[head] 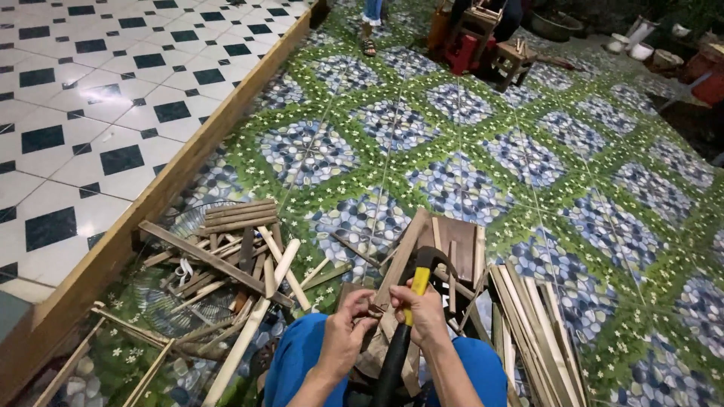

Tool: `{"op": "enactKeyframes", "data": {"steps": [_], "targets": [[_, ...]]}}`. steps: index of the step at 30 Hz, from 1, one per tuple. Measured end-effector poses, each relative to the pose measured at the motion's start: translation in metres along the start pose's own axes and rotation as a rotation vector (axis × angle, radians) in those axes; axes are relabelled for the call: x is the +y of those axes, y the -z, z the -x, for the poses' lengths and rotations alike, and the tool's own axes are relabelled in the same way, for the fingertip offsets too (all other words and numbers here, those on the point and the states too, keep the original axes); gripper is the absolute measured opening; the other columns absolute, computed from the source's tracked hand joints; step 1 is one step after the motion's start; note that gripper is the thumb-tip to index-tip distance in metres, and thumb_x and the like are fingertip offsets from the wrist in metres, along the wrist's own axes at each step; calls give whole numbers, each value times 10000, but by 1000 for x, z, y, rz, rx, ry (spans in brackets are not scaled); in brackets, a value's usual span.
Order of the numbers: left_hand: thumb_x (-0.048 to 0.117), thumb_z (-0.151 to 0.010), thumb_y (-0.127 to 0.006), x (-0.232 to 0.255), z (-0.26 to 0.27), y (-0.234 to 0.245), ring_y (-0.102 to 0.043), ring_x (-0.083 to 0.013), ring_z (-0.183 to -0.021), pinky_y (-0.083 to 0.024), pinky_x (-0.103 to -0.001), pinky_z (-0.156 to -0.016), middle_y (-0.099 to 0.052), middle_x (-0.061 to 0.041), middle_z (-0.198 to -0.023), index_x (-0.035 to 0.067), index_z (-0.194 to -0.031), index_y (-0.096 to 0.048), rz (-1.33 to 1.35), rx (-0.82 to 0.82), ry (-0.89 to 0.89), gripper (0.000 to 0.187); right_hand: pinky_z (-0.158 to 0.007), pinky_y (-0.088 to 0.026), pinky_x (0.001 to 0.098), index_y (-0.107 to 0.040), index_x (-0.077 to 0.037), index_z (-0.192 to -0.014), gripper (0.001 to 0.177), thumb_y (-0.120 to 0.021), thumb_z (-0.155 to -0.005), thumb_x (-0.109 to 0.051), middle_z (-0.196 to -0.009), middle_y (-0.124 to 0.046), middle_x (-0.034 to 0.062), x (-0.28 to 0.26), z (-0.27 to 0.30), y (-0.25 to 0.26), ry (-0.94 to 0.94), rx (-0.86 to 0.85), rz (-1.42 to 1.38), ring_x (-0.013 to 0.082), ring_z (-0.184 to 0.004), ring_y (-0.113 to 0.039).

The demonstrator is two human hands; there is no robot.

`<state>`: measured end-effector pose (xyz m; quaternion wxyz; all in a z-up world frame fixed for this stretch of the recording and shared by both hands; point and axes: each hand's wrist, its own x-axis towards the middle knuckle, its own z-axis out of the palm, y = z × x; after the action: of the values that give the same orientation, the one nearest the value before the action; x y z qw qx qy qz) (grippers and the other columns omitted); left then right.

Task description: The person assembles a small wooden frame by joining thin wooden slats with nails. They use a hammer to drive nails into the joints and repeatedly adjust the frame's alignment. The person works on the floor surrounded by loose wooden pieces and a small stool.

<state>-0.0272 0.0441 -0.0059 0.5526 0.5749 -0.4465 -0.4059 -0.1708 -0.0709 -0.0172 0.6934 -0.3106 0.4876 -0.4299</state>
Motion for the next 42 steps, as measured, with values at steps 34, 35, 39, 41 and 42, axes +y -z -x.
{"op": "enactKeyframes", "data": {"steps": [34,35,39,41,42], "targets": [[-57,-849,-671,-17,-15,-14,-791,-195,-1067,-661,-312,-980,-822,-108,-1131,40,-1135,-802,89,-17,-97,329,-350,-378,308,-502,-6,-1063,320,-741,-874,90,-733,-651,201,-30,37,-27,122,20,381,221,-481,-555],[-57,-849,-671,-16,-14,-13,-791,-195,-1067,-661,-312,-980,-822,-108,-1131,40,-1135,-802,89,-18,-97,329,-350,-378,308,-502,-6,-1063,320,-741,-874,90,-733,-651,201,-30,36,-27,122,20,380,221,-481,-555],[-6,-914,-679,-9,-16,-11,-778,-231,-1062,-668,-367,-998,-804,-133,-1101,14,-1142,-762,158,-117,-101,244,-362,-388,291,-552,-26,-953,235,-746,-842,46,-729,-630,126,-29,36,-26,206,13,482,182,-472,-535],[-19,-913,-690,-8,-17,-9,-778,-206,-1046,-663,-353,-983,-807,-115,-1075,29,-1111,-765,157,-154,-93,218,-382,-397,291,-568,-31,-930,210,-746,-837,29,-702,-641,119,-28,35,-25,236,-12,501,173,-472,-527],[-4,-914,-697,-8,-17,-10,-783,-218,-1048,-667,-357,-987,-804,-125,-1079,18,-1115,-760,178,-158,-92,212,-376,-394,287,-576,-28,-934,201,-739,-830,28,-715,-639,115,-27,34,-25,241,-17,481,164,-462,-509]]}}
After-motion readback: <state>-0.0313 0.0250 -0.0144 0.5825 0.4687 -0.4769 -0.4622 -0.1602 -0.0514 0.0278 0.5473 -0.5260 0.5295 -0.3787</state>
